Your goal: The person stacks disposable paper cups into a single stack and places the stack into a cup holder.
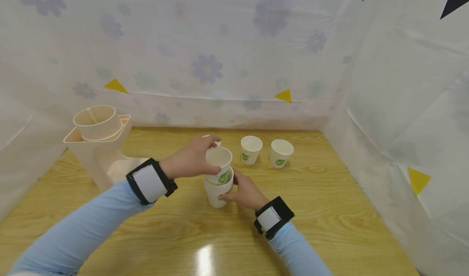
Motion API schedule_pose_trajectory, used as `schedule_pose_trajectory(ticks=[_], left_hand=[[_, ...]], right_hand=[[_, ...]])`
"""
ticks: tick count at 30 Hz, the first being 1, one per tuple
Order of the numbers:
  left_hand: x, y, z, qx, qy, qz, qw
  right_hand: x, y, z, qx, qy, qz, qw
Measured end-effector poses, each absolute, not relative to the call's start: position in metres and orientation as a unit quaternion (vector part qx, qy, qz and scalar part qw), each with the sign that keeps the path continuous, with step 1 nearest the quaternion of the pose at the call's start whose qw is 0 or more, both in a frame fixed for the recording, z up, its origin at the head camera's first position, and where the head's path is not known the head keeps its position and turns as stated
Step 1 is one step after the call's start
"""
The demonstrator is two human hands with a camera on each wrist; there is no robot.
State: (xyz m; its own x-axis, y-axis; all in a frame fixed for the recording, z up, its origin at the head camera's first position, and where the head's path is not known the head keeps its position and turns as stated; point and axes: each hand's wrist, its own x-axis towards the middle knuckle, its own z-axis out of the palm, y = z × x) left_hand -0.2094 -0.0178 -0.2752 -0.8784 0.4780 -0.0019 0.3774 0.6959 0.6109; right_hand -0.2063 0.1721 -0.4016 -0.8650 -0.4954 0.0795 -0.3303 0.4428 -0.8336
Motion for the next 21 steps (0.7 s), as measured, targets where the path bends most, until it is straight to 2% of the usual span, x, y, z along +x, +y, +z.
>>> schedule_pose_trajectory(ticks=[21], left_hand=[[-0.2076, -0.0217, -0.2811, 0.304, 0.905, 0.287, 0.081]], right_hand=[[-0.2057, 0.1703, -0.4002, -0.247, 0.842, -0.473, 0.082]])
